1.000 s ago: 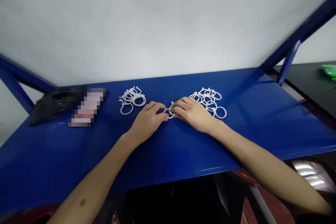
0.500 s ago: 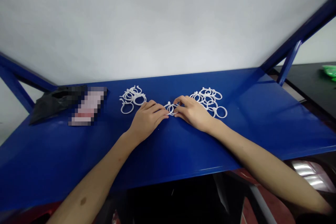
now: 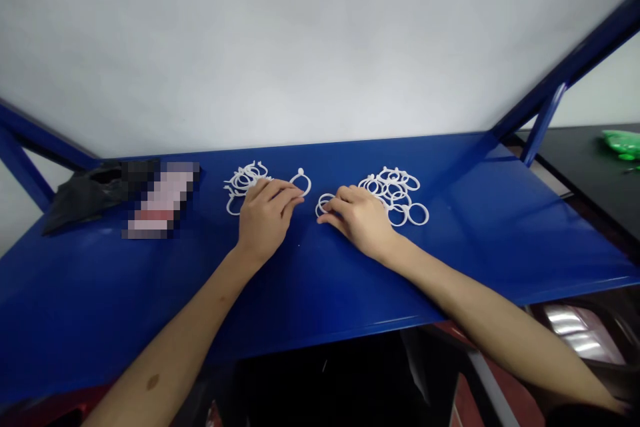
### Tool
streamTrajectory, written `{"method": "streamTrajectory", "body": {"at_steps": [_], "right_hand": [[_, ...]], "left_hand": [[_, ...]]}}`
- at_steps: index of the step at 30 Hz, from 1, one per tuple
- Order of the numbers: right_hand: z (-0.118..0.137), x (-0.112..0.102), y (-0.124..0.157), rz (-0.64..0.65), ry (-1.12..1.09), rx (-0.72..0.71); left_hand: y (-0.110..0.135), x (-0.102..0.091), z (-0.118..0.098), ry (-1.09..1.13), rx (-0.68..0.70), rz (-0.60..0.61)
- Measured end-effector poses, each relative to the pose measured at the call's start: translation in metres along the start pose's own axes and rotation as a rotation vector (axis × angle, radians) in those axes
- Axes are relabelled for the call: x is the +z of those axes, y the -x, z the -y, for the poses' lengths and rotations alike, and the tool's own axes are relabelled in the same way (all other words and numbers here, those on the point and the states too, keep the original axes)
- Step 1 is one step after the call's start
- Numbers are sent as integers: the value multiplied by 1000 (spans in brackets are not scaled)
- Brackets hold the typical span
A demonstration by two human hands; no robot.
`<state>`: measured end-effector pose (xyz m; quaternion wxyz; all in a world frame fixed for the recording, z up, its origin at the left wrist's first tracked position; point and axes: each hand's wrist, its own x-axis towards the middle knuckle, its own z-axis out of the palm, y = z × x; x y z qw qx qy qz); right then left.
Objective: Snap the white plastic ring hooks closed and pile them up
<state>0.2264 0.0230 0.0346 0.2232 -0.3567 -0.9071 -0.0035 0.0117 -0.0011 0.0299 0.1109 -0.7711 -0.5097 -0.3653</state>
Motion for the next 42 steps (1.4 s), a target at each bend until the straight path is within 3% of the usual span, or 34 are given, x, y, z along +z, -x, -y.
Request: {"method": "streamTrajectory", "body": {"at_steps": [5,14,22,33,37,42], "right_hand": [[8,12,0,97,-19,43],[-8,4,4,149,-343,-44],[-12,1,7,123,-494,20],[-12,2,3,166,-265,-103],[-11,3,1,171,-114,-150],[-12,6,0,186,-84,-263]], "left_hand": [[-1,1,1,33,-16,9],[6,-6,1,95,235,211],[11,2,-3,66,233,304],[12,5,-6,186,215,362],[11,5,-7,70,305,402],[12,7,-8,-75,439,352]]}}
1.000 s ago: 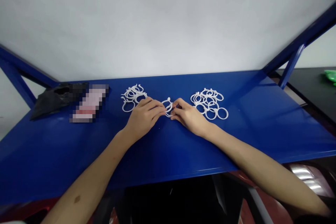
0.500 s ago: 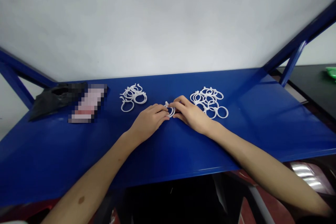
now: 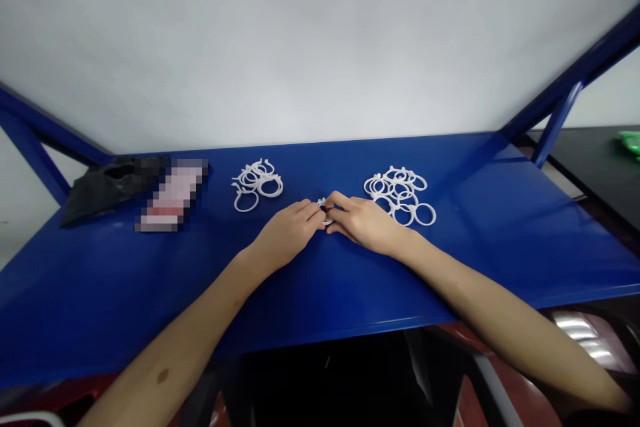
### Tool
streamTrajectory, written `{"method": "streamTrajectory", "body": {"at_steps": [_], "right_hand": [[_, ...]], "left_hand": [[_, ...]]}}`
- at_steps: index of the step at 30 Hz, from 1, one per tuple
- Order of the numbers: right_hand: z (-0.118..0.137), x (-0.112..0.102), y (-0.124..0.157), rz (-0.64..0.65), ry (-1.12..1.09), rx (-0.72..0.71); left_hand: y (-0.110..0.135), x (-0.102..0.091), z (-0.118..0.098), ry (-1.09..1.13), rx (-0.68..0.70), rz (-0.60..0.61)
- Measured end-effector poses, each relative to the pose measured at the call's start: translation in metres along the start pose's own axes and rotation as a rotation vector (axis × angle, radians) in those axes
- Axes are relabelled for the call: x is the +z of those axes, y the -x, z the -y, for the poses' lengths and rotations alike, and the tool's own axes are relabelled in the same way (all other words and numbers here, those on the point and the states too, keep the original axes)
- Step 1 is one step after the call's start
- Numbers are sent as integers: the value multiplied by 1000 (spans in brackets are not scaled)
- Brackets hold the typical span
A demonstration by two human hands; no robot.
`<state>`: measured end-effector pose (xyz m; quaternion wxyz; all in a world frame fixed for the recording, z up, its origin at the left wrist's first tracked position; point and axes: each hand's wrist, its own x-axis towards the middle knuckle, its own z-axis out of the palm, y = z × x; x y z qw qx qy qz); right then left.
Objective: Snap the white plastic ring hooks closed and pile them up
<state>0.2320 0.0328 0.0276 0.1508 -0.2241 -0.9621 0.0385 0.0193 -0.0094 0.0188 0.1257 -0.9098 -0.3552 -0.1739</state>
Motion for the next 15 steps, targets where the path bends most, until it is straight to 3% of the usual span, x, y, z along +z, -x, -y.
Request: {"method": "streamTrajectory", "body": {"at_steps": [7,15], "right_hand": [[-1,-6,0,9,56,-72],[13,-23,7,-94,182,-113]], "left_hand": [[-1,-2,1,-42,100,-57],[-4,-17,-4,-22,84,-189]]}}
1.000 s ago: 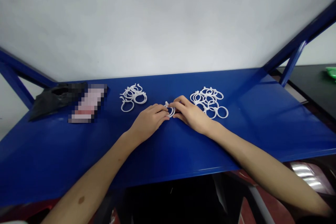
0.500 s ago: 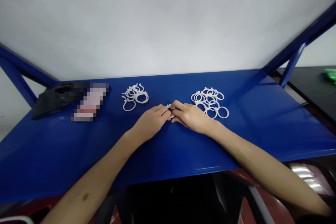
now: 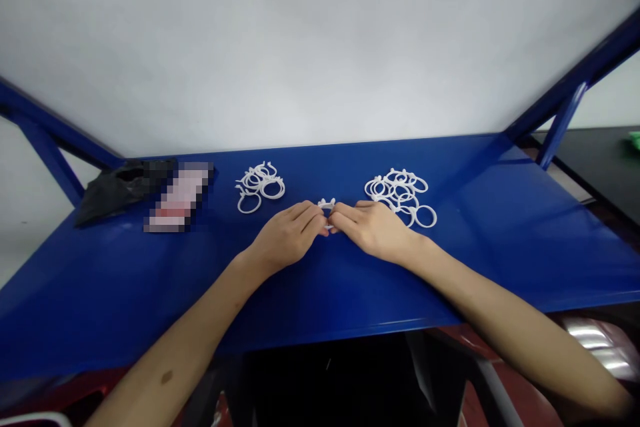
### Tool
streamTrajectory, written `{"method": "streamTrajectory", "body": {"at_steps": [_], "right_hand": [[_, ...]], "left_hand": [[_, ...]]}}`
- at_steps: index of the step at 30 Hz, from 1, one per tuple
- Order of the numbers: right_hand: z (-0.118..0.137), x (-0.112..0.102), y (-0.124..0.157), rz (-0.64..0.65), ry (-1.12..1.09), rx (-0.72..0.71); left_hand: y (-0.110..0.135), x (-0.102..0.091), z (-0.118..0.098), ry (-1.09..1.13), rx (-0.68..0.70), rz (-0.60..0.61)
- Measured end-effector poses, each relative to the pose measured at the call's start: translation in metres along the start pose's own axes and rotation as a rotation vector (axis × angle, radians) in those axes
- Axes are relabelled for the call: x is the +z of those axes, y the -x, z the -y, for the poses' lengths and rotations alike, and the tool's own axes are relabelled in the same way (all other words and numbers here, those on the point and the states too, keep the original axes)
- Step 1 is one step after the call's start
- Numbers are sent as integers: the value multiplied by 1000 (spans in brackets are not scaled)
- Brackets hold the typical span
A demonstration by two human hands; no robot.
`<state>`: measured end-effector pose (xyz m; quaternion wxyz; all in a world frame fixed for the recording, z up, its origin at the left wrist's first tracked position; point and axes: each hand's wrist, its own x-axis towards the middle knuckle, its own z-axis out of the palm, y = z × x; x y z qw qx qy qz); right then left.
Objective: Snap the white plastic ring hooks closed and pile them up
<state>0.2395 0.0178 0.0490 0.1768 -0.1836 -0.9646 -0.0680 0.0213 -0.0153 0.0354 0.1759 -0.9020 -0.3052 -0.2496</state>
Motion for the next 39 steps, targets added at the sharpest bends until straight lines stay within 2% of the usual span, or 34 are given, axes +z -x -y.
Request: {"method": "streamTrajectory", "body": {"at_steps": [5,9,11,14,16,18,20,23,26,29,32,39], "right_hand": [[16,7,-7,45,124,152],[22,9,-11,84,146,314],[18,8,-10,68,93,279],[3,2,-5,-33,-26,171],[-10,-4,0,-100,-58,208],[-25,-12,8,-105,-30,309],[-41,-21,16,-40,40,405],[-61,-31,30,124,108,481],[-72,-35,41,232,101,506],[-74,-32,44,283,67,502],[-72,-24,41,271,52,500],[-67,-6,32,179,92,462]], "left_hand": [[-2,5,-2,-203,-29,5],[-5,7,-5,-217,-128,37],[-3,8,-4,-196,-145,45],[4,8,8,-128,-186,52],[12,7,21,-103,-309,49],[19,3,35,-137,-485,56],[23,-2,46,-206,-650,103],[24,-9,52,-263,-756,260],[20,-14,47,-302,-793,353],[18,-17,41,-351,-841,308],[18,-18,39,-370,-843,242],[17,-8,37,-209,-571,32]]}}
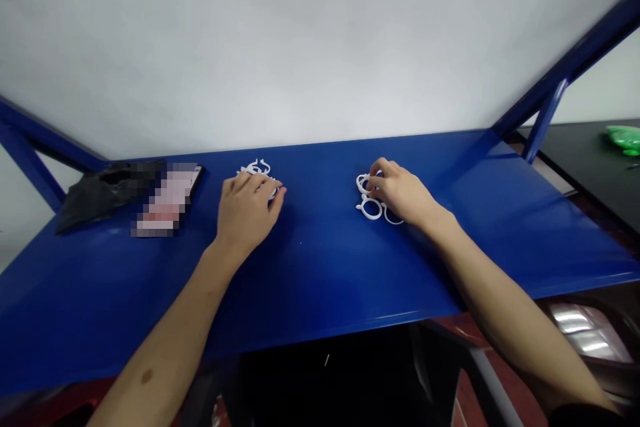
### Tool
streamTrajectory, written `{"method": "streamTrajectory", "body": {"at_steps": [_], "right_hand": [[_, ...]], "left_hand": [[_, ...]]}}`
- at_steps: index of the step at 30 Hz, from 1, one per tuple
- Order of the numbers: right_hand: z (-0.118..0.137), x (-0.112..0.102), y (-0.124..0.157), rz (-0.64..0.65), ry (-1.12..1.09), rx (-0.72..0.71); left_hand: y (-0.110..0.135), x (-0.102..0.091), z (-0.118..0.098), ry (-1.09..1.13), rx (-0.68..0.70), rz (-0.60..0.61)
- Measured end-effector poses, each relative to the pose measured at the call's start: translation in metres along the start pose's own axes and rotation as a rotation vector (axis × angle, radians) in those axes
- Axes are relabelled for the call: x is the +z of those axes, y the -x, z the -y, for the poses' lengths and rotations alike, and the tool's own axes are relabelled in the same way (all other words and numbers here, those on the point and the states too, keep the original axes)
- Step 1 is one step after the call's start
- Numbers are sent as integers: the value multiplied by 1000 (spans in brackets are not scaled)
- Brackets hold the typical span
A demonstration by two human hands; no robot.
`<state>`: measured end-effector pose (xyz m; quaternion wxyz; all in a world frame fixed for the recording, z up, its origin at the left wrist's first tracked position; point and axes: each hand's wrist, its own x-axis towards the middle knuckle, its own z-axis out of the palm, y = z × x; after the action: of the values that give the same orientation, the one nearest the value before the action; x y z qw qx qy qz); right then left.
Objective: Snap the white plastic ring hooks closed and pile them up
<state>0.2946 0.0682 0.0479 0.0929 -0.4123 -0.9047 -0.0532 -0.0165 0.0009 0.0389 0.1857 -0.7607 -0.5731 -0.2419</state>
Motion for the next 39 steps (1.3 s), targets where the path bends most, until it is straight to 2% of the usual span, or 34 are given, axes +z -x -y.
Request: {"method": "streamTrajectory", "body": {"at_steps": [4,8,12,19,25,34,39], "right_hand": [[2,4,-2,-31,7,-4],[4,0,-1,31,-39,41],[6,-4,-1,89,-74,79],[4,-3,1,40,-112,92],[3,-5,3,62,-139,112],[-5,8,0,34,-250,24],[1,7,-2,15,-210,20]], "left_hand": [[2,4,-9,124,136,34],[3,6,-15,189,188,99],[4,6,-17,225,207,129],[3,6,-18,229,219,134],[4,6,-20,243,213,157],[5,9,-22,268,230,175],[5,7,-24,285,236,180]]}}
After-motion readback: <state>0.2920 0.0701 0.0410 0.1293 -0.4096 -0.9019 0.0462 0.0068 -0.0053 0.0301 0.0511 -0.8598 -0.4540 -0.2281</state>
